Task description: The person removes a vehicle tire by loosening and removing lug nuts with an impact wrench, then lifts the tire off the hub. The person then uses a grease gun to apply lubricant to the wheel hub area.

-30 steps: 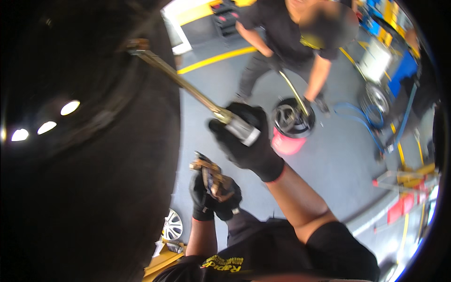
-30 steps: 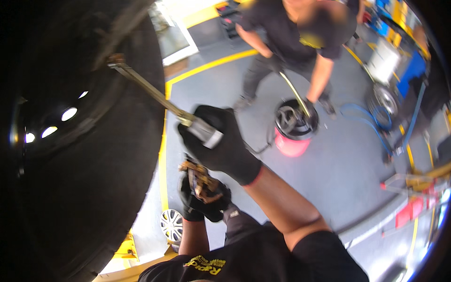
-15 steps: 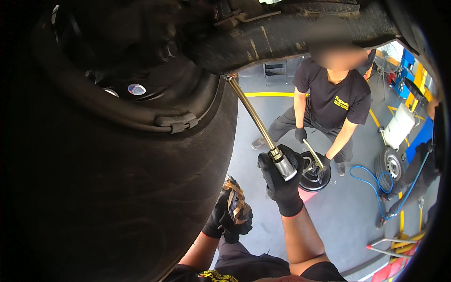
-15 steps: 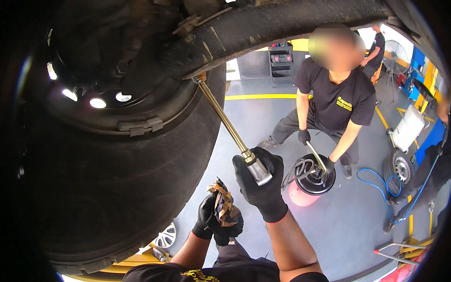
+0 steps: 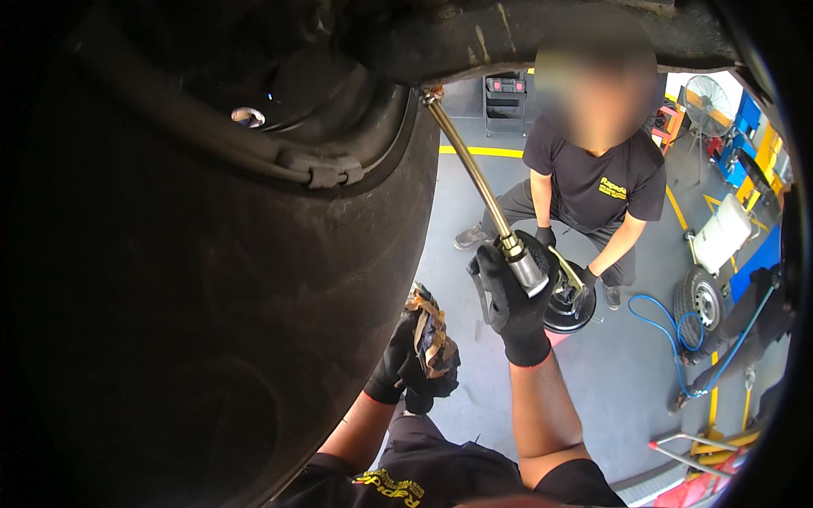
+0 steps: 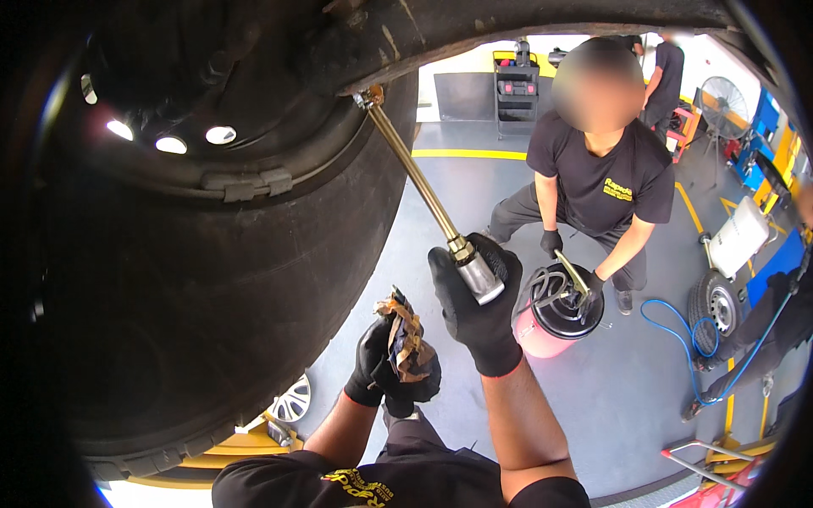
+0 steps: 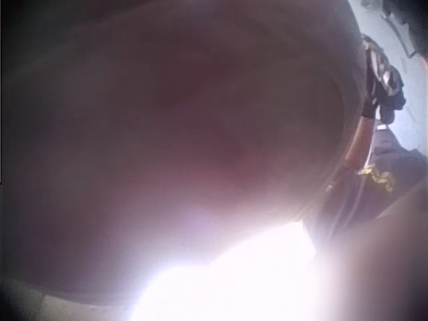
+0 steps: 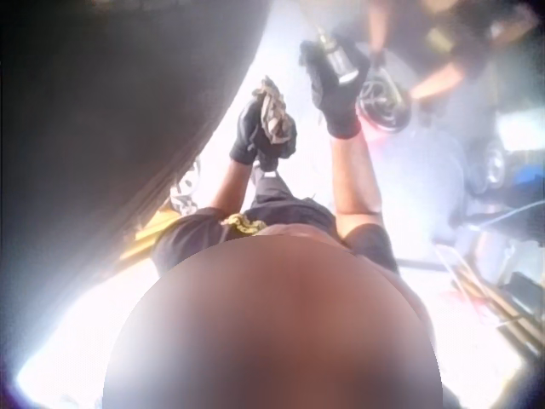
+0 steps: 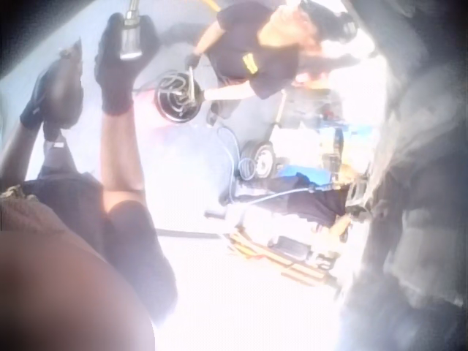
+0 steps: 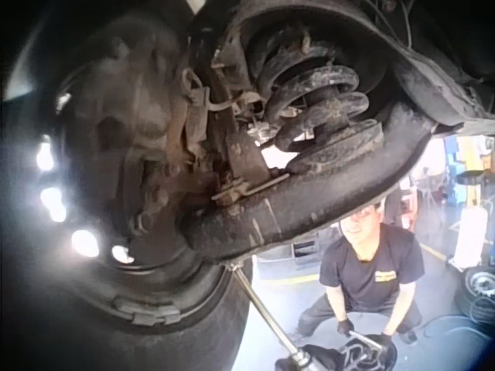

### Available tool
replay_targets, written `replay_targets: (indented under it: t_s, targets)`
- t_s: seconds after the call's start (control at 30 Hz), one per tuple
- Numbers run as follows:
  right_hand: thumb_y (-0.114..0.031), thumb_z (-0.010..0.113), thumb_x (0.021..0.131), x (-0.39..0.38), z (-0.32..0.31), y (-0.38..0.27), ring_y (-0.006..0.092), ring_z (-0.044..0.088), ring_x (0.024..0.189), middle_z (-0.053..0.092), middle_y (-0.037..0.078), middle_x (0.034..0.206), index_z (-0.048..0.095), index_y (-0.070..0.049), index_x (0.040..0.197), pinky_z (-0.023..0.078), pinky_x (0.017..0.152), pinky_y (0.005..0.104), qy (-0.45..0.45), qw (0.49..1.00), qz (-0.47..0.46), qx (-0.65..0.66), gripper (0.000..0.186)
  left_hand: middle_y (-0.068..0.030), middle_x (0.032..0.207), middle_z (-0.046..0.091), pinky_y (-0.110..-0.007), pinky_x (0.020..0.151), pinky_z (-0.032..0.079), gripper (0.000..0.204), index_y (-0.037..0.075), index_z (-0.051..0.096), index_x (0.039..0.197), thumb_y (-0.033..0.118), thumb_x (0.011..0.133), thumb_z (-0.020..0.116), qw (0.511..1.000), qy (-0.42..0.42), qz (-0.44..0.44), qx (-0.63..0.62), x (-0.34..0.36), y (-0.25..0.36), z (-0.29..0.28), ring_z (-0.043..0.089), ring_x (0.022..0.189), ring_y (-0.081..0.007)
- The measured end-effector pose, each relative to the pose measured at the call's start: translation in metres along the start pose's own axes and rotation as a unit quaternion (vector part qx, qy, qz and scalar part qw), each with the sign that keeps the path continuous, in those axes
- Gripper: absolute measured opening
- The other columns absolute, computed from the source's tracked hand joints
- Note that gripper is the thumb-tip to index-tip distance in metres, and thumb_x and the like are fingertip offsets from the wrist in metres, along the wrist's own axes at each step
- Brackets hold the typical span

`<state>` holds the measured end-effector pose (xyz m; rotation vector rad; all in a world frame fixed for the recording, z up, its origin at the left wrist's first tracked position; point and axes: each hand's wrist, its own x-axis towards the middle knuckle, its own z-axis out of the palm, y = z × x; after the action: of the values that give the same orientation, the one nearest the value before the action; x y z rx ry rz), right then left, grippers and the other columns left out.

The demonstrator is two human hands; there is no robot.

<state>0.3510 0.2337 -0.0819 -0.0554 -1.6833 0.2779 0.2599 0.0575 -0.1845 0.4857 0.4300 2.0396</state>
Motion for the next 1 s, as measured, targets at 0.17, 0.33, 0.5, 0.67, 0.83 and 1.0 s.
replay_targets:
  t_s: [0.17, 0.33, 0.5, 0.67, 0.83, 1.0]
  targets:
    - [-0.008, 0.071, 0.092, 0.010, 0.000, 0.003, 0.0113, 0.062, 0.061, 0.061, 0.005, 0.068, 0.064, 0.003, 0.085, 0.050, 0.057, 0.0267, 0.001, 0.791, 0.393, 0.468, 0.014, -0.0121, 0.125, 0.066, -0.039, 0.101, 0.053, 0.039, -0.002, 0.055, 0.139, 0.015, 0.104, 0.056, 0.999, -0.006, 0.047, 0.018, -0.002, -0.006, 0.004, 0.066, 0.113, -0.0234]
    - [-0.004, 0.072, 0.088, -0.013, 0.009, 0.026, 0.0132, 0.059, 0.059, 0.062, 0.006, 0.071, 0.062, 0.000, 0.086, 0.052, 0.060, 0.0309, 0.046, 0.689, 0.362, 0.627, 0.011, -0.0128, 0.126, 0.066, -0.039, 0.103, 0.051, 0.042, -0.003, 0.056, 0.136, 0.016, 0.100, 0.065, 0.998, -0.054, 0.022, -0.032, -0.003, -0.007, -0.025, 0.065, 0.115, -0.0236]
    - [-0.004, 0.071, 0.087, -0.031, 0.011, 0.029, 0.0156, 0.060, 0.062, 0.063, 0.008, 0.077, 0.061, 0.001, 0.094, 0.054, 0.063, 0.0358, 0.058, 0.693, 0.362, 0.620, 0.013, -0.0134, 0.125, 0.066, -0.039, 0.101, 0.053, 0.038, -0.003, 0.055, 0.136, 0.016, 0.104, 0.059, 0.993, -0.111, 0.028, -0.038, -0.010, -0.008, -0.012, 0.066, 0.113, -0.0246]
    - [-0.006, 0.069, 0.088, -0.030, 0.022, 0.025, 0.0172, 0.060, 0.062, 0.064, 0.009, 0.080, 0.062, 0.003, 0.102, 0.055, 0.064, 0.0372, 0.094, 0.647, 0.372, 0.659, 0.018, -0.0145, 0.127, 0.065, -0.042, 0.104, 0.052, 0.036, -0.002, 0.055, 0.137, 0.017, 0.106, 0.053, 0.974, -0.111, -0.031, -0.197, -0.016, -0.012, 0.037, 0.065, 0.116, -0.0264]
    - [-0.010, 0.069, 0.090, -0.042, 0.014, 0.030, 0.0177, 0.060, 0.062, 0.064, 0.009, 0.081, 0.061, 0.002, 0.103, 0.054, 0.064, 0.0363, 0.060, 0.685, 0.363, 0.628, 0.019, -0.0162, 0.135, 0.062, -0.043, 0.110, 0.046, 0.044, -0.002, 0.057, 0.135, 0.023, 0.100, 0.063, 0.905, -0.055, 0.166, 0.388, -0.020, -0.033, 0.054, 0.061, 0.125, -0.0297]
    - [-0.002, 0.069, 0.090, -0.050, -0.020, 0.035, 0.0154, 0.059, 0.062, 0.062, 0.006, 0.079, 0.061, 0.002, 0.101, 0.049, 0.061, 0.0317, 0.019, 0.601, 0.410, 0.686, 0.014, -0.0183, 0.136, 0.063, -0.043, 0.112, 0.043, 0.048, -0.005, 0.062, 0.131, 0.027, 0.095, 0.068, 0.821, -0.026, 0.296, 0.487, 0.018, -0.057, 0.035, 0.059, 0.128, -0.0306]
